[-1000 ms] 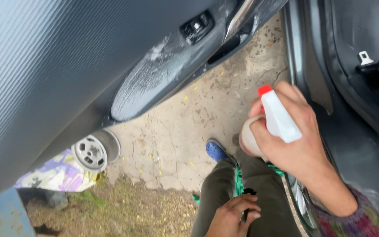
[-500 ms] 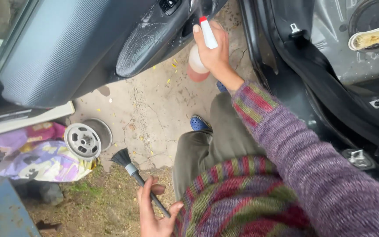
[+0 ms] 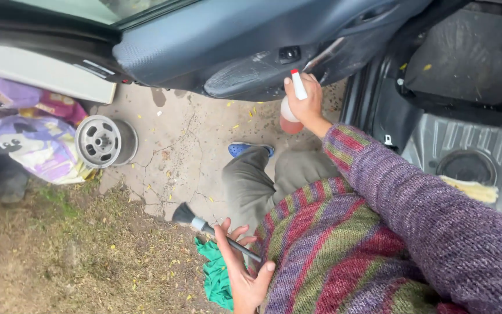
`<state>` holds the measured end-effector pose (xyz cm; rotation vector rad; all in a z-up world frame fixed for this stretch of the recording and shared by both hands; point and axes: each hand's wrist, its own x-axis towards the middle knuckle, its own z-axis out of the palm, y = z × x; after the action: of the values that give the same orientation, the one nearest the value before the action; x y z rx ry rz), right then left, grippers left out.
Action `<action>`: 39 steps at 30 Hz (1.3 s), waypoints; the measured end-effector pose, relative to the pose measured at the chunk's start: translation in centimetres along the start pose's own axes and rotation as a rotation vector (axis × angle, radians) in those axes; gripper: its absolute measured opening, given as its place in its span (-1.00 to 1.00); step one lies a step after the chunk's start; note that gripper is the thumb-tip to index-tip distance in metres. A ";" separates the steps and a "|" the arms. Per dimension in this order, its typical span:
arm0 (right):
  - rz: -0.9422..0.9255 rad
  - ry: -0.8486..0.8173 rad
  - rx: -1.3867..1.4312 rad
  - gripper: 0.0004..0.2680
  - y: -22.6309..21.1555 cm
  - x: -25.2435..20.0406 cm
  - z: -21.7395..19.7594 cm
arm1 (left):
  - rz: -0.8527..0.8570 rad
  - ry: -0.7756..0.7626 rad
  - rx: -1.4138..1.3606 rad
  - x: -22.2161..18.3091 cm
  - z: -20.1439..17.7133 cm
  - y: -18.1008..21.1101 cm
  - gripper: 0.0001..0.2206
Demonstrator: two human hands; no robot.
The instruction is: Cleaning a car door panel with a spray bottle and a detailing brush.
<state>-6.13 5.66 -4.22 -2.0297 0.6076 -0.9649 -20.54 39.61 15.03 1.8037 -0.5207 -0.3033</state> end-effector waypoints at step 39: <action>-0.190 -0.194 0.212 -0.85 -5.8 0.3 1.3 | -0.349 0.399 -0.122 5.6 3.5 -3.1 -0.67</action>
<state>-4.41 9.33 0.09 -1.9838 0.2016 -0.8868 -16.75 34.58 11.37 1.7705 0.0928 -0.1983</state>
